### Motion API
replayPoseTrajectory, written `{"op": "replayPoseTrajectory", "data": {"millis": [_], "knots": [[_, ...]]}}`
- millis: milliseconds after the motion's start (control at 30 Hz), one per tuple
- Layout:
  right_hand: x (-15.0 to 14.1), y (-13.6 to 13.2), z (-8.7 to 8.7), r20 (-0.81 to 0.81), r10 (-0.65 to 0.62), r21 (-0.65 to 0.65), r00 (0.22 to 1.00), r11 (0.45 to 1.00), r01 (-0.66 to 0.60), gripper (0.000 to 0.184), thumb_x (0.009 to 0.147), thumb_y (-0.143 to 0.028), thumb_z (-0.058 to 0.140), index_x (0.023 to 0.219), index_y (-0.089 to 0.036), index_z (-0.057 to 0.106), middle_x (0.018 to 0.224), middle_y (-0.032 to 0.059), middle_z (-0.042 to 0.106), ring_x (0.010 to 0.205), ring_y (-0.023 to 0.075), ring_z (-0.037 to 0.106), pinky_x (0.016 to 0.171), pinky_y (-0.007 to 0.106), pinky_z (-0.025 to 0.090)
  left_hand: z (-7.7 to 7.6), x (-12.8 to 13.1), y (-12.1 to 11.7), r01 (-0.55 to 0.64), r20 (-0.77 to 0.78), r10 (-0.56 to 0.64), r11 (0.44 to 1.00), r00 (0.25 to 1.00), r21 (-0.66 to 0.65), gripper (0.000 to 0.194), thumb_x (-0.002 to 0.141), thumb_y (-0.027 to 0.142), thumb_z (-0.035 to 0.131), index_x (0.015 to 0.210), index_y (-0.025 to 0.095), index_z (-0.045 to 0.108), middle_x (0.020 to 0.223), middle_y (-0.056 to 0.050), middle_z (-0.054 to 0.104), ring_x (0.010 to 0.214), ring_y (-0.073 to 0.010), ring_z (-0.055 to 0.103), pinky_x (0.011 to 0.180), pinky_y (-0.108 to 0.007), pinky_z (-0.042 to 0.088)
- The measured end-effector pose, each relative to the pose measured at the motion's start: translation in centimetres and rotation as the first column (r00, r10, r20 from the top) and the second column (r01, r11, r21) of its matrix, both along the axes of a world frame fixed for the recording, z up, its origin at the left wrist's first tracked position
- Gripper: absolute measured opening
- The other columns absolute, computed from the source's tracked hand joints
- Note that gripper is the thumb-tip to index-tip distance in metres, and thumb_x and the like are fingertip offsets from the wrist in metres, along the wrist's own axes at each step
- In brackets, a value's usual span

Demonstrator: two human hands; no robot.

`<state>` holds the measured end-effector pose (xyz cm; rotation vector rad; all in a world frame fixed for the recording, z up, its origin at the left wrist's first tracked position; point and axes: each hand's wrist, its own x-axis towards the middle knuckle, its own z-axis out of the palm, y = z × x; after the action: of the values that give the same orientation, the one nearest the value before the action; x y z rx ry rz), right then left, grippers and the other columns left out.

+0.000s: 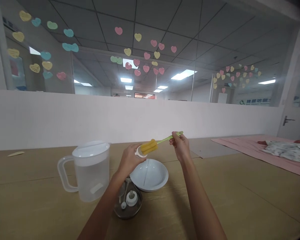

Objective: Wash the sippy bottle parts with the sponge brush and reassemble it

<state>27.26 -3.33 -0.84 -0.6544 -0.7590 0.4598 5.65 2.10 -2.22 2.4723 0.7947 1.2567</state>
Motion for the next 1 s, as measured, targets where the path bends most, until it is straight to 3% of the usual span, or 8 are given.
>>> {"op": "replayPoseTrajectory", "data": {"millis": [200,367,467,600,733,833,967,1000], "knots": [[-3.3,-0.8,1.1,0.343,-0.187,0.107,0.921,0.981,0.16,0.026,0.07,-0.037,0.064,0.08,-0.015,0.057,0.063,-0.0026,0.053,0.048,0.0067,0.051,0.044,0.019,0.045,0.1,0.3,-0.3,-0.14,-0.085,0.149,0.984,0.985,0.108,0.05,0.059,0.018,0.066,0.108,0.021,0.056,0.112,-0.005,0.058,0.104,-0.0227,0.051,0.09,-0.031,0.039],[-6.3,0.6,0.1,0.632,0.025,-0.053,0.774,0.999,0.011,0.024,0.071,-0.038,0.061,0.077,-0.014,0.058,0.058,-0.0021,0.054,0.045,0.0074,0.05,0.04,0.019,0.044,-0.5,1.7,-0.4,-0.134,-0.19,0.148,0.987,0.971,0.085,0.043,0.06,0.022,0.069,0.101,0.021,0.059,0.098,-0.004,0.063,0.09,-0.0212,0.056,0.077,-0.029,0.042],[-5.6,0.7,0.0,0.599,0.036,-0.076,0.8,0.997,0.012,0.026,0.069,-0.038,0.062,0.077,-0.013,0.059,0.055,-0.0022,0.054,0.042,0.0079,0.049,0.038,0.019,0.043,-0.8,1.7,-0.1,-0.092,-0.231,0.109,0.992,0.967,0.084,0.048,0.056,0.026,0.073,0.102,0.021,0.059,0.097,-0.004,0.062,0.088,-0.0212,0.057,0.076,-0.029,0.042],[-2.2,-0.9,1.2,0.345,-0.23,0.091,0.91,0.973,0.211,0.028,0.067,-0.039,0.064,0.076,-0.013,0.059,0.05,-0.0039,0.051,0.039,0.0071,0.047,0.036,0.019,0.041,-1.0,1.3,0.1,-0.164,-0.192,0.221,0.948,0.956,0.274,0.044,0.067,0.014,0.062,0.11,0.019,0.055,0.107,-0.007,0.058,0.1,-0.0217,0.051,0.086,-0.032,0.04],[1.2,-1.7,1.2,0.116,-0.555,0.135,0.824,0.831,0.54,0.03,0.067,-0.042,0.061,0.079,-0.014,0.058,0.057,-0.0039,0.052,0.042,0.0076,0.049,0.039,0.02,0.044,-1.4,1.7,0.1,-0.103,-0.276,0.275,0.855,0.921,0.509,0.046,0.07,-0.004,0.045,0.108,0.019,0.056,0.108,-0.009,0.056,0.104,-0.0215,0.047,0.091,-0.036,0.036],[3.6,-0.7,-0.5,0.261,-0.656,-0.053,0.709,0.723,0.689,0.03,0.073,-0.042,0.052,0.083,-0.014,0.059,0.062,-0.0001,0.058,0.048,0.0116,0.056,0.045,0.023,0.046,-1.4,2.0,-0.2,-0.062,-0.28,0.199,0.901,0.939,0.43,0.044,0.071,0.003,0.051,0.111,0.021,0.055,0.108,-0.008,0.055,0.103,-0.0218,0.048,0.09,-0.036,0.038],[6.1,1.8,-4.1,0.773,-0.359,-0.373,0.523,0.41,0.832,0.029,0.077,-0.035,0.045,0.077,-0.013,0.063,0.063,0.0063,0.065,0.063,0.0166,0.062,0.059,0.024,0.045,-0.2,2.2,-2.1,0.033,-0.072,-0.032,0.999,0.997,0.01,0.075,0.067,0.035,0.065,0.132,0.025,0.031,0.103,-0.005,0.058,0.092,-0.0195,0.055,0.079,-0.031,0.044],[6.5,2.4,-5.0,0.805,-0.285,-0.4,0.52,0.385,0.831,0.025,0.074,-0.032,0.048,0.073,-0.013,0.063,0.062,0.0073,0.065,0.063,0.018,0.062,0.058,0.024,0.044,0.1,2.3,-3.0,0.082,-0.019,-0.084,0.992,0.996,-0.095,0.081,0.066,0.042,0.064,0.135,0.025,0.025,0.101,-0.004,0.059,0.088,-0.0187,0.056,0.076,-0.029,0.045]]}}
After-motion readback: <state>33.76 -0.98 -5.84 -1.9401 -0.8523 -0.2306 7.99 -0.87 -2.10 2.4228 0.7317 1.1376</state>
